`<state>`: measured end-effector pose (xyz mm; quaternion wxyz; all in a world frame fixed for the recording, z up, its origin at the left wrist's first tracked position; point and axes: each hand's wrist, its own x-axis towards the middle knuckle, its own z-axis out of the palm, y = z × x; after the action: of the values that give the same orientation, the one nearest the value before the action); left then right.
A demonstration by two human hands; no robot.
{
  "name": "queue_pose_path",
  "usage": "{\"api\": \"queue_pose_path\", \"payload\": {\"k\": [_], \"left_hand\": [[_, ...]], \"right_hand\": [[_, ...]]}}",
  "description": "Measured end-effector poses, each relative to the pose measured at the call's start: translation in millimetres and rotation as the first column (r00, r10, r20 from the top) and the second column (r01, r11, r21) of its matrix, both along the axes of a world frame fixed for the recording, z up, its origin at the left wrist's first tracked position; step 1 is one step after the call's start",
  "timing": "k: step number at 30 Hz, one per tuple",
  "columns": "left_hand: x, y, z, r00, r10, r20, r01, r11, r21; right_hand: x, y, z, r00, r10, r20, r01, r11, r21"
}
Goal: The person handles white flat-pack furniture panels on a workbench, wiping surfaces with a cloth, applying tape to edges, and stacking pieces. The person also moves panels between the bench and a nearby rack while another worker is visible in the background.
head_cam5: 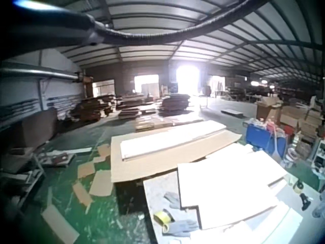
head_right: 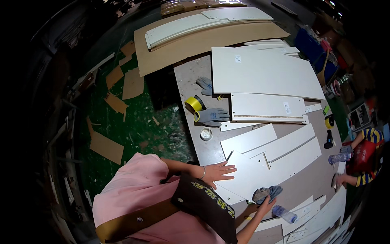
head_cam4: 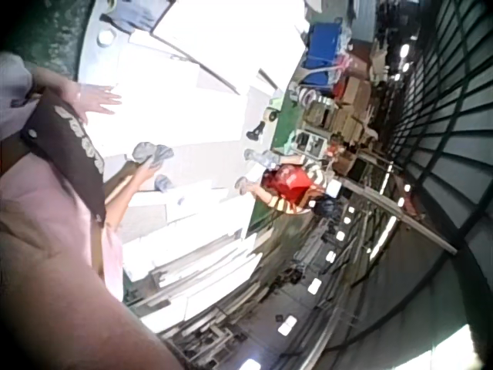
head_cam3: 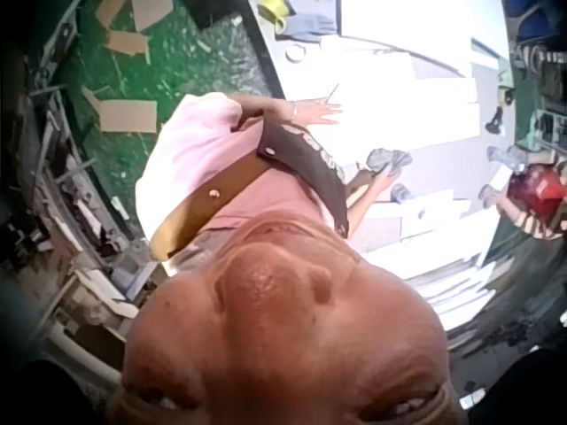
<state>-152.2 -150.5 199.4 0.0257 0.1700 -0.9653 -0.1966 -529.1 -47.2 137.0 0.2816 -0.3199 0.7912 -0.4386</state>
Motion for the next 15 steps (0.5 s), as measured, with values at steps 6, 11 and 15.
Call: {"api": "queue_pose_path", "payload": {"k": [6, 11, 15], "left_hand": [[-18.0, 0.7, -13.3, 0.992, 0.116, -0.056, -0.12, 0.989, -0.088], [-50.0, -26.4, 22.1, 1.0, 0.015, 0.003, -0.015, 0.99, -0.143], [-20.9, -40.9, 123.0, 0.911, 0.358, -0.205, -0.32, 0.927, 0.195]], "right_hand": [[-19.6, 5.5, 13.7, 0.98, 0.03, 0.195, -0.056, 0.99, 0.127], [-9.9, -12.3, 82.5, 0.928, -0.084, 0.362, 0.154, 0.973, -0.169], [-19.8, -15.7, 132.9, 0.867, -0.141, 0.478, 0.435, 0.681, -0.589]]}}
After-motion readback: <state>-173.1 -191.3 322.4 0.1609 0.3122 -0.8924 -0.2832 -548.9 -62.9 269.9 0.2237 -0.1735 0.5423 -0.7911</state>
